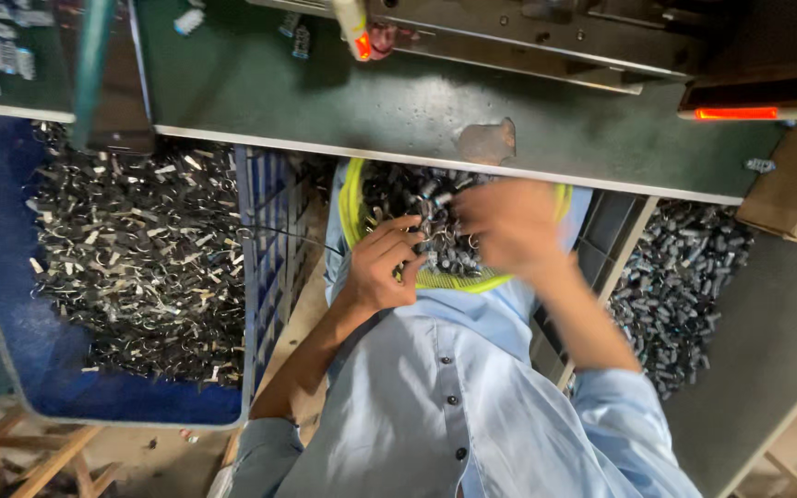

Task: The person repeatedly picks small metal keychains from a green basket, places them into a machine slot, and presses a lever to process them. The processed keychains fall into a blue bin below. The person continues this cycle throughout the clip.

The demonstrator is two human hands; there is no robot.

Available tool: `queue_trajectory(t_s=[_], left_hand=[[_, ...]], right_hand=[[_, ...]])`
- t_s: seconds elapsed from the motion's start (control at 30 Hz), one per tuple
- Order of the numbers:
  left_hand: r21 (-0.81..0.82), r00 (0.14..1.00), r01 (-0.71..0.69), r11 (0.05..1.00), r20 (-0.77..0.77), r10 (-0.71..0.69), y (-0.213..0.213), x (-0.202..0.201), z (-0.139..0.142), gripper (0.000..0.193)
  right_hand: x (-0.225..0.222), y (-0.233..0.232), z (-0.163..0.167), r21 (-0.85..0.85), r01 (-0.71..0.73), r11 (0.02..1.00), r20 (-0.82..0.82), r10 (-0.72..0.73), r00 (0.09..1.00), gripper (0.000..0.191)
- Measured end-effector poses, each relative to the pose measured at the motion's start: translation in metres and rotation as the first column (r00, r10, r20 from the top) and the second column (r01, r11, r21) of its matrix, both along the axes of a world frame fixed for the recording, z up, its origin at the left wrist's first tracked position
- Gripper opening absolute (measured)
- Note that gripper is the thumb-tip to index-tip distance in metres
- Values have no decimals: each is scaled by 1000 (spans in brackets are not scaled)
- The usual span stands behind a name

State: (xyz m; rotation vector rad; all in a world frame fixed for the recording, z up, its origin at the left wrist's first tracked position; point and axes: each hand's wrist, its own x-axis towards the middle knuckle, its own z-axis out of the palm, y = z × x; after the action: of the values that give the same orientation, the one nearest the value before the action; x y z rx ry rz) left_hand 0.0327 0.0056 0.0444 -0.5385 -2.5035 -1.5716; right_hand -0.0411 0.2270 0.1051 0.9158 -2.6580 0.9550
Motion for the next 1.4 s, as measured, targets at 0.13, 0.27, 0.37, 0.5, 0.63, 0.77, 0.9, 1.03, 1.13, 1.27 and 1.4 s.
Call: queue_trajectory(t_s=[0.13,0.27,0.37,0.5,0.63,0.77,0.9,1.03,1.13,1.27,1.4], left_hand=[[31,999,0,1000,47,-1,1,-2,-4,19],[68,999,-14,998,46,10,3,-11,-2,18],[108,996,-73,991,64,66,9,-16,3,18],[-35,980,-174,984,96,176,19,-26,3,22],[-149,991,-95,984,83,108,22,-38,-6,23],[-35,985,-108,993,130,112,19,-38,-13,18],[-26,983,-134,991,125,136,17,-32,-17,16],[101,987,-130,986,105,120,8,-32,-23,20],[285,987,-87,955,157,43,0,-30,-27,23],[392,978,-75,917,210,-10,-5,-23,-33,26],[411,964,-107,905,267,-8,-6,-20,-41,25]], right_hand=[[32,-23,-53,-88,94,992,285,-65,956,36],[35,-28,-81,-55,224,973,374,-188,908,33],[40,-27,-87,-79,279,957,389,-228,892,29],[50,-28,-91,-230,339,912,420,-221,880,26],[53,-33,-91,-304,356,884,369,-236,899,33],[52,-39,-84,-345,415,842,363,-288,886,33],[35,-31,-64,-422,313,851,208,-246,947,31],[-23,0,-31,-549,79,832,-195,-219,956,29],[-69,22,-2,-499,112,859,-299,-292,909,37],[-118,18,23,-130,338,932,-237,-361,902,32],[-135,14,31,-156,210,965,-366,-254,895,24]])
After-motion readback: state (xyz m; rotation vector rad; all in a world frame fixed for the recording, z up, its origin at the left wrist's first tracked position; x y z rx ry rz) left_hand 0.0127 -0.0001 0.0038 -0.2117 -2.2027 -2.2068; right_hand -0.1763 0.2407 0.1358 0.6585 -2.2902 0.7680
